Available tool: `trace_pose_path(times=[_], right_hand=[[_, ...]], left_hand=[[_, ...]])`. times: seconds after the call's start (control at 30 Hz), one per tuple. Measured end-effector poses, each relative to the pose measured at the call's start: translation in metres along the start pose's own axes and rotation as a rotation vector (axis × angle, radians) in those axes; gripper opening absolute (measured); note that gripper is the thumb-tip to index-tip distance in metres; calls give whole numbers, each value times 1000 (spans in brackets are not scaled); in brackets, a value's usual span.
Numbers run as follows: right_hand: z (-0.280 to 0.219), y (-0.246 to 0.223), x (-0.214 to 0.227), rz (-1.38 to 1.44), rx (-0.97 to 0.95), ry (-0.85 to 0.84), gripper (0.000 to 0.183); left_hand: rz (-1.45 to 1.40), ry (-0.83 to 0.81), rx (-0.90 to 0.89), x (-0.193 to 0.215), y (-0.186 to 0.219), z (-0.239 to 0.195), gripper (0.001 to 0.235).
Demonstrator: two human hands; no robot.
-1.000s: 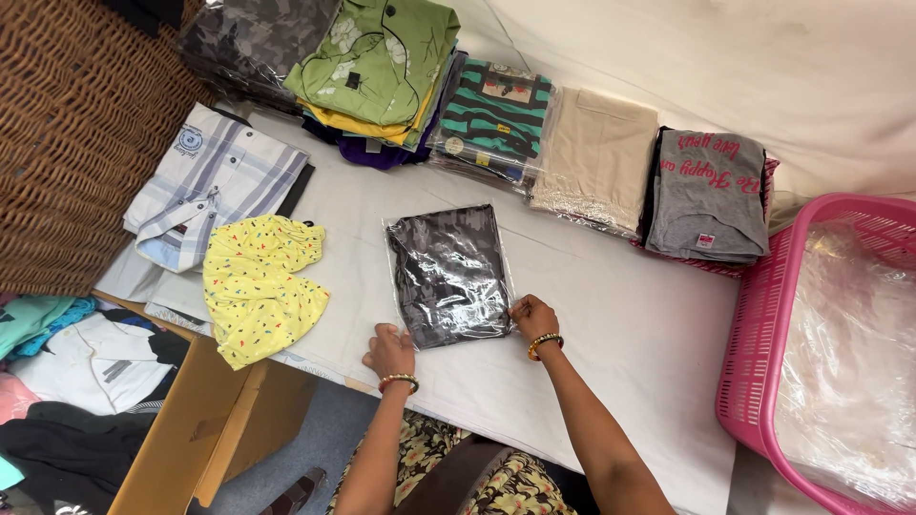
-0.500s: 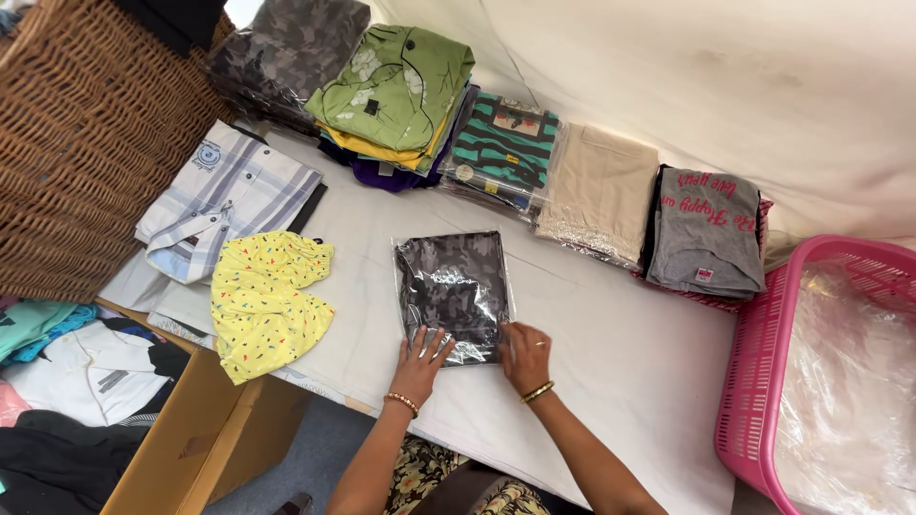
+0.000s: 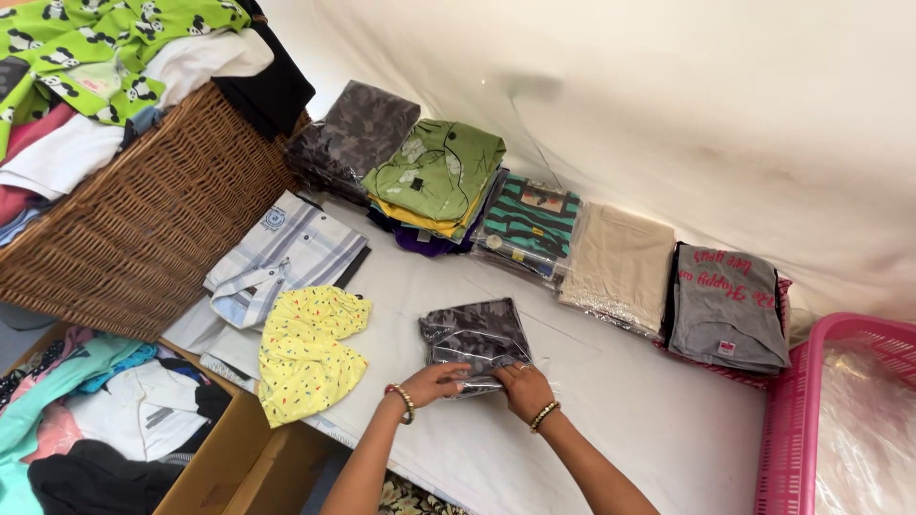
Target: The person folds a dark camouflage-patterned garment and a yellow patterned garment on a white table. They then place each folded garment into a clear plastic bag and set the packaged items aside with other folded clothes.
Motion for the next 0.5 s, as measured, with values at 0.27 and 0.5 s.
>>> trace_pose_path(times=[0.27,0.5], right_hand=[[179,23,95,211,-175,-295,32],[351,84,-6,902,-513,-455,44]], left_hand=[[-886,67,-240,153,-14,13,87],[-1957,-260,-186,195,-63,29,109]])
Point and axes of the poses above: each hand's wrist, its own z-axis towards the middle knuckle, its own x-axis out of the back of the hand, y = z × x, the point moved 9 cm from there along z, towards the middle knuckle, and after that the axes turned 11 degrees about y, right-handed, at the moved point
